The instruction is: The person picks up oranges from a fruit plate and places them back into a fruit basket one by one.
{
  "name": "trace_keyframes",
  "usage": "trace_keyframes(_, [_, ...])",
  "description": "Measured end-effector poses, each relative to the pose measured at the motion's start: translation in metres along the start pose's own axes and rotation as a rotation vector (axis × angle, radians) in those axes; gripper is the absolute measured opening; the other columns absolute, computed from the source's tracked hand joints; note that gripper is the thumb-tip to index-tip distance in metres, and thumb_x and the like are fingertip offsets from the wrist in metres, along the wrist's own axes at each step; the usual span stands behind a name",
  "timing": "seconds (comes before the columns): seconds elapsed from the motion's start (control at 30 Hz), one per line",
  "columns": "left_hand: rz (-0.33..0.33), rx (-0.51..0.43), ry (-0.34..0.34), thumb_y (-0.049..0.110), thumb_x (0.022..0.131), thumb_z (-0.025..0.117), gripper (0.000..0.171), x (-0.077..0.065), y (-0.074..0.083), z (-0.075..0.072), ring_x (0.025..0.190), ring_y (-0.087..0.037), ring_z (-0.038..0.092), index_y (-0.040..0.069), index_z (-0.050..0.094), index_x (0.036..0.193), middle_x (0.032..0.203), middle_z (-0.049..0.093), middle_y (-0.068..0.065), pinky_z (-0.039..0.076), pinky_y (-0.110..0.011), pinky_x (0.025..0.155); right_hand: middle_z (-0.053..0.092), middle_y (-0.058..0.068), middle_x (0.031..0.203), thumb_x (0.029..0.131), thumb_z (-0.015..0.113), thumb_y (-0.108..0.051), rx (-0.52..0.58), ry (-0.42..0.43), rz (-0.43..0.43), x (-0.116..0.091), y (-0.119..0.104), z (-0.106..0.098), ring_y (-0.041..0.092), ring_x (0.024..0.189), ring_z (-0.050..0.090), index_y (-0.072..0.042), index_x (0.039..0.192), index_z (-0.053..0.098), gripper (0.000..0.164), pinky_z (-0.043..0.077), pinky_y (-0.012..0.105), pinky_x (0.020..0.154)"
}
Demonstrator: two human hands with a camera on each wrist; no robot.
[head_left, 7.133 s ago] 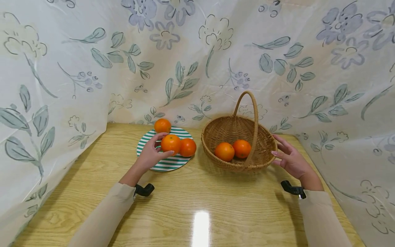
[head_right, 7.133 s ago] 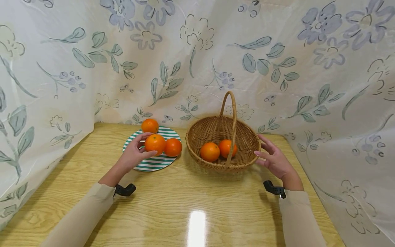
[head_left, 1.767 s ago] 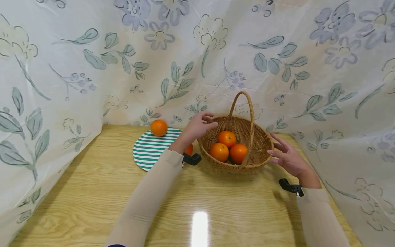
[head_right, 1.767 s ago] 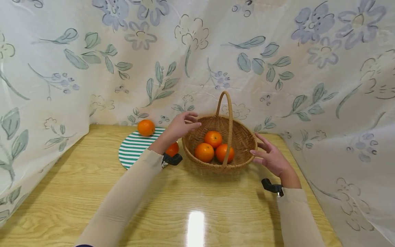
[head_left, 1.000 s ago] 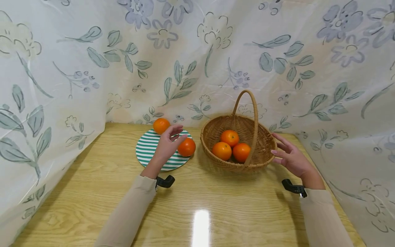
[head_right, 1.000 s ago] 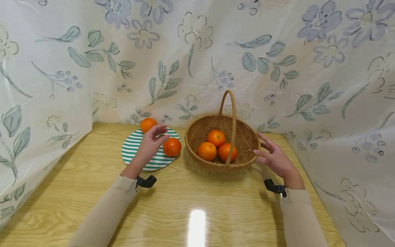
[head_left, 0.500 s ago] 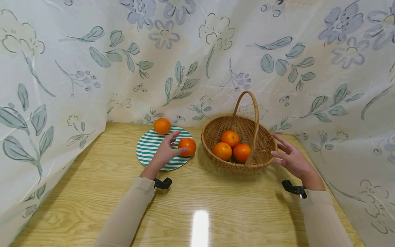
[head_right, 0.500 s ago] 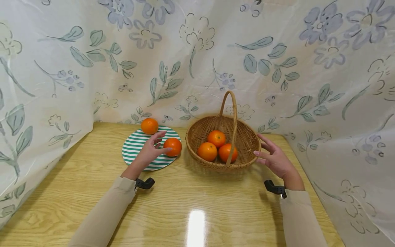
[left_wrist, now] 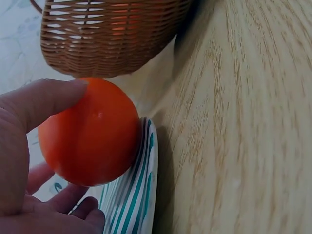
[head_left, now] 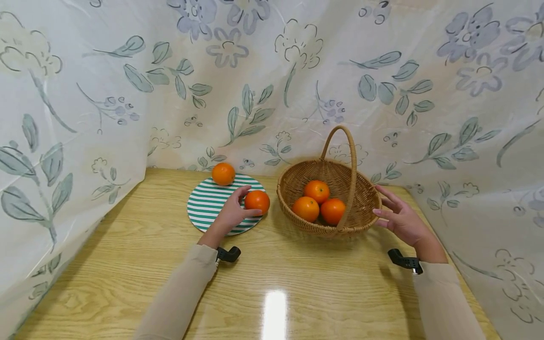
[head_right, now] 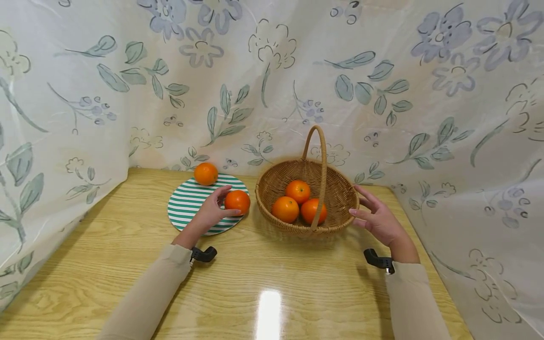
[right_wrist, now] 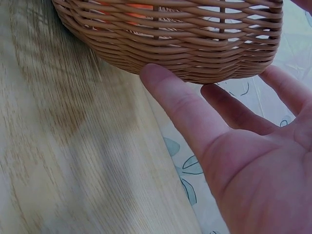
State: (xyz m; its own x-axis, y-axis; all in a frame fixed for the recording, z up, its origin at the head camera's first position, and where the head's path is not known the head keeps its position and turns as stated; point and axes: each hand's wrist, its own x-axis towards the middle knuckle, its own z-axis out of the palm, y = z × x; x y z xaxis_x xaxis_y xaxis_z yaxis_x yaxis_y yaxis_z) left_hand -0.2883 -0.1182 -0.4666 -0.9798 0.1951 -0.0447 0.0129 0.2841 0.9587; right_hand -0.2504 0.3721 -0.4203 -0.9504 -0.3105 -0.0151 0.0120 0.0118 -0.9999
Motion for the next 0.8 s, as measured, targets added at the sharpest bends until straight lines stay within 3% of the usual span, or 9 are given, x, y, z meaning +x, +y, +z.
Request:
trace_keyframes(0.17, [-0.017,0.018,-0.005,0.02,0.083,0.087,0.088,0.0002,-0.0006,0.0022,0.137,-0.033,0.049,0.016,0.039,0.157,0.156,0.046,-0.01,0.039,-0.054,0.118,0.003,0.028,0.161,0.104,0.054,0.001,-0.001,-0.006,0.001,0.0003,0.0002,-0.0004,0.007,0.117,0.064,-0.02,0.166,0.012,0.078,0.062,0.03,0.086])
trace_keyframes(0.43, [0.009,-0.005,0.001,0.017,0.083,0.087,0.085,-0.0017,-0.0001,0.0043,0.136,-0.034,0.052,0.015,0.042,0.154,0.154,0.049,-0.01,0.042,-0.054,0.116,0.001,0.029,0.161,0.104,0.053,0.001,0.01,-0.015,-0.005,0.0011,-0.001,-0.0001,0.007,0.118,0.065,-0.018,0.167,0.01,0.078,0.062,0.031,0.087])
trace_keyframes(0.6, [0.03,-0.064,-0.003,0.014,0.082,0.087,0.086,-0.0031,0.0016,0.0059,0.138,-0.036,0.051,0.014,0.042,0.155,0.154,0.046,-0.01,0.043,-0.054,0.115,0.012,0.022,0.158,0.104,0.053,0.002,0.019,-0.016,-0.012,0.001,-0.0013,-0.0006,0.008,0.118,0.065,-0.017,0.166,0.01,0.078,0.062,0.032,0.087])
trace_keyframes(0.8, [0.047,-0.087,0.019,0.022,0.081,0.089,0.085,-0.0038,0.0078,0.0052,0.131,-0.035,0.052,0.022,0.044,0.153,0.154,0.044,-0.004,0.049,-0.054,0.107,0.018,0.016,0.155,0.104,0.052,0.003,0.029,-0.018,-0.012,0.0011,-0.001,-0.0013,0.009,0.119,0.065,-0.017,0.166,0.011,0.078,0.062,0.032,0.087])
